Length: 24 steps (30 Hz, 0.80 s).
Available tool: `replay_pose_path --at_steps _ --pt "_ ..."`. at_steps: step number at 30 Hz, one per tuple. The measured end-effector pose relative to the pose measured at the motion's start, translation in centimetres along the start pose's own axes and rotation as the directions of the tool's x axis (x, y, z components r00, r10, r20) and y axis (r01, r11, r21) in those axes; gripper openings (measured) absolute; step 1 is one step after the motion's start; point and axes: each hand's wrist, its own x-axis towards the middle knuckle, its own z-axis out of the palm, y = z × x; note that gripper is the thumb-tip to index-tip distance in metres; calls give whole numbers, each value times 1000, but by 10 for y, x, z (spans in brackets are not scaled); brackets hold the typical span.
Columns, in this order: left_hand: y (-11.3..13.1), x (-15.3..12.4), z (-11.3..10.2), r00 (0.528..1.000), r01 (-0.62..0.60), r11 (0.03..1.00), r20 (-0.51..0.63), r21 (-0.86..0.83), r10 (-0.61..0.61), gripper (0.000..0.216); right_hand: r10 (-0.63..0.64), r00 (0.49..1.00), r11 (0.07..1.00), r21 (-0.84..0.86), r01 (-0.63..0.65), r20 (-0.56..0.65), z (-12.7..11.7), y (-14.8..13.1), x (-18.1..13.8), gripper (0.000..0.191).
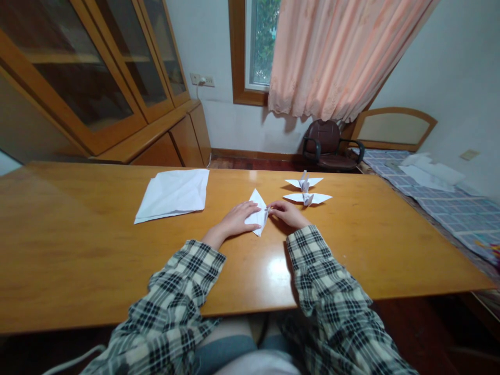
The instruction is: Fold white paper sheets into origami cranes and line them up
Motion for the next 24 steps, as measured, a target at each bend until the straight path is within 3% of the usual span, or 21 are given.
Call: replay_pose_path --at_steps 8,15,24 --pt "-2 1 -1 1000 7 1000 29 0 -7 70 -59 986 974 -226 23 -155 16 1 7 18" --pt "-4 1 -2 999 7 1000 52 -2 -7 77 -111 977 941 -337 43 -184 23 -1 9 16" --pt "-4 3 -6 997 45 998 61 -48 -42 73 -93 971 940 -341 13 -219 30 -2 11 12"
